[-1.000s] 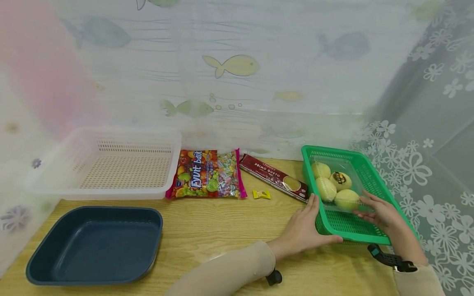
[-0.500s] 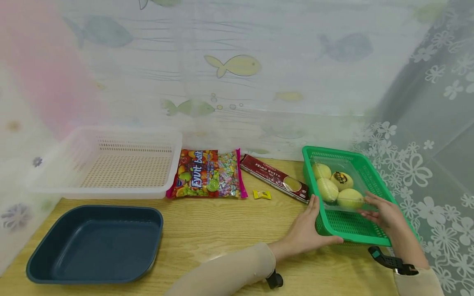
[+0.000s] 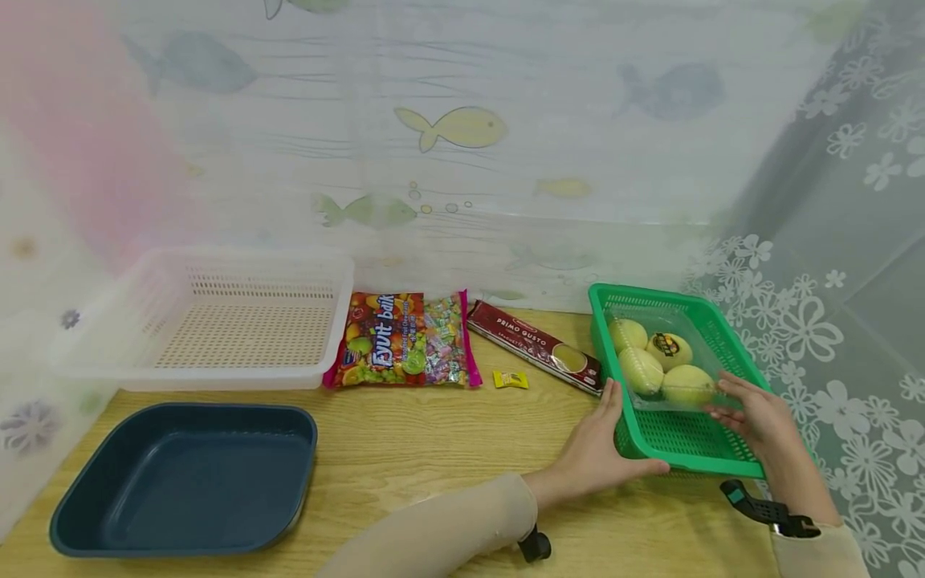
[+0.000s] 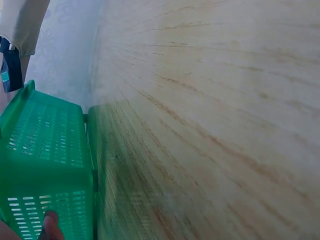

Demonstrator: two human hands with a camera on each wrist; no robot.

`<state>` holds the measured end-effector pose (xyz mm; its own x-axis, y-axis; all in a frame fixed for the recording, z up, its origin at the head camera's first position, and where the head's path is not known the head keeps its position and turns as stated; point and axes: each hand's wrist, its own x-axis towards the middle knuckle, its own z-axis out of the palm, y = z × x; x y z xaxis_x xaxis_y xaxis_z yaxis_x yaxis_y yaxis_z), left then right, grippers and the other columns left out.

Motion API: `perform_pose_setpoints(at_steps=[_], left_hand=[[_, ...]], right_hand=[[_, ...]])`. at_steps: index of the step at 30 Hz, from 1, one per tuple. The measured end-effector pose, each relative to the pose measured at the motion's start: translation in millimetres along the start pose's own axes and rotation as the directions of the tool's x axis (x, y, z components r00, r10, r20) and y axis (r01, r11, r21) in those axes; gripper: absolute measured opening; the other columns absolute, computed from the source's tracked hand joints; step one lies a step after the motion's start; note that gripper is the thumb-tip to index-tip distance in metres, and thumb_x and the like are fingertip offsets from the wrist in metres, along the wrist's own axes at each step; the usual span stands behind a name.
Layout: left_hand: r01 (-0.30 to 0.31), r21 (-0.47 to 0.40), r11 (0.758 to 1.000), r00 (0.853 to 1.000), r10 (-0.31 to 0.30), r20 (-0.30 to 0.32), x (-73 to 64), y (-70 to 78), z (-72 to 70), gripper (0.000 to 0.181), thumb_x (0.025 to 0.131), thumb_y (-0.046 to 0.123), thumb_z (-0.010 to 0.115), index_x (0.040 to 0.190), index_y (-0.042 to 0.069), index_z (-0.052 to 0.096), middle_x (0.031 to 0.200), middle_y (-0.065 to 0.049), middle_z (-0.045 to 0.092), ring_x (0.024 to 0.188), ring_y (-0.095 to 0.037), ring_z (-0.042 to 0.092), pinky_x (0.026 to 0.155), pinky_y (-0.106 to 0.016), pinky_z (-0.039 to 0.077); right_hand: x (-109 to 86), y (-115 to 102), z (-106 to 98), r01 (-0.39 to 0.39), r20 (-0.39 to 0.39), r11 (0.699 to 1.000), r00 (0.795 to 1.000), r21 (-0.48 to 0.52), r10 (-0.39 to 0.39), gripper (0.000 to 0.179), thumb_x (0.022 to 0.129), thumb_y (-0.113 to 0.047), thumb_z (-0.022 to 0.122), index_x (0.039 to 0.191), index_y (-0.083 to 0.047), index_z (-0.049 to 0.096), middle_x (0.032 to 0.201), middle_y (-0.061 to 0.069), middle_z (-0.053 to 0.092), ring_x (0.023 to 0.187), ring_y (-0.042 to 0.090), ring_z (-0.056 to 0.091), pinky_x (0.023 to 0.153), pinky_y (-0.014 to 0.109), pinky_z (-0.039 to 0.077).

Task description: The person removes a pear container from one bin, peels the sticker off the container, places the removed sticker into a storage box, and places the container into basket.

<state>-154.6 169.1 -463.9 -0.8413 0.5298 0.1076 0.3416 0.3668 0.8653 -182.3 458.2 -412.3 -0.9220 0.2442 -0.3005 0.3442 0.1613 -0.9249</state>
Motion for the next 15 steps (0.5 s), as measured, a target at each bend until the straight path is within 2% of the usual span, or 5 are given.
perform_pose_setpoints(at_steps=[5,7,9,12,15], left_hand=[[0.0,-0.001,1.0,1.0,0.0,-0.001,1.3,-2.1,0.9,0.118,0.091,0.063,0.076,0.171,0.024,-0.002,0.179,0.005,0.001,0.16,-0.025,0.026,0.123,-0.047,0.039],[0.002,-0.002,1.0,1.0,-0.002,-0.001,1.3,-2.3,1.0,0.119,0.091,0.063,0.076,0.171,0.024,-0.002,0.178,0.005,0.001,0.16,-0.025,0.026,0.123,-0.047,0.039],[0.003,-0.003,1.0,1.0,-0.003,0.002,1.4,-2.6,1.5,0.119,0.091,0.063,0.076,0.171,0.025,-0.003,0.178,0.006,0.0,0.16,-0.025,0.027,0.122,-0.048,0.04],[0.001,-0.002,1.0,1.0,-0.001,0.005,1.5,-2.3,1.9,0.119,0.091,0.063,0.076,0.171,0.025,-0.003,0.178,0.006,0.0,0.16,-0.025,0.027,0.122,-0.047,0.04],[0.001,-0.003,1.0,1.0,-0.001,0.006,1.4,-1.6,1.8,0.119,0.091,0.063,0.076,0.171,0.025,-0.003,0.178,0.006,-0.001,0.16,-0.025,0.027,0.123,-0.047,0.039]], right_hand=[[-1.3,2,-2,0.001,-0.017,0.999,1.0,0.054,-0.001,0.074,0.112,-0.035,0.054,0.167,-0.002,0.017,0.124,-0.009,0.049,0.079,0.006,0.073,0.077,0.024,0.062],[-2.7,1,-3,0.002,-0.023,0.993,1.0,0.117,0.0,0.058,0.111,-0.034,0.056,0.164,-0.018,0.038,0.125,-0.013,0.051,0.078,0.007,0.073,0.077,0.023,0.061],[-4.6,0,-4,0.013,-0.025,0.984,1.0,0.178,-0.009,0.034,0.111,-0.032,0.057,0.144,-0.031,0.063,0.147,-0.015,0.05,0.078,0.009,0.073,0.076,0.023,0.061],[-7.5,-5,-5,0.03,-0.011,0.966,1.0,0.259,-0.029,0.023,0.111,-0.029,0.058,0.102,-0.041,0.076,0.147,-0.017,0.054,0.078,0.01,0.074,0.075,0.023,0.061],[-10.9,-12,-8,0.053,0.028,0.962,0.998,0.267,-0.063,0.021,0.112,-0.028,0.055,0.118,-0.037,0.073,0.118,-0.024,0.065,0.078,0.01,0.073,0.074,0.022,0.06]])
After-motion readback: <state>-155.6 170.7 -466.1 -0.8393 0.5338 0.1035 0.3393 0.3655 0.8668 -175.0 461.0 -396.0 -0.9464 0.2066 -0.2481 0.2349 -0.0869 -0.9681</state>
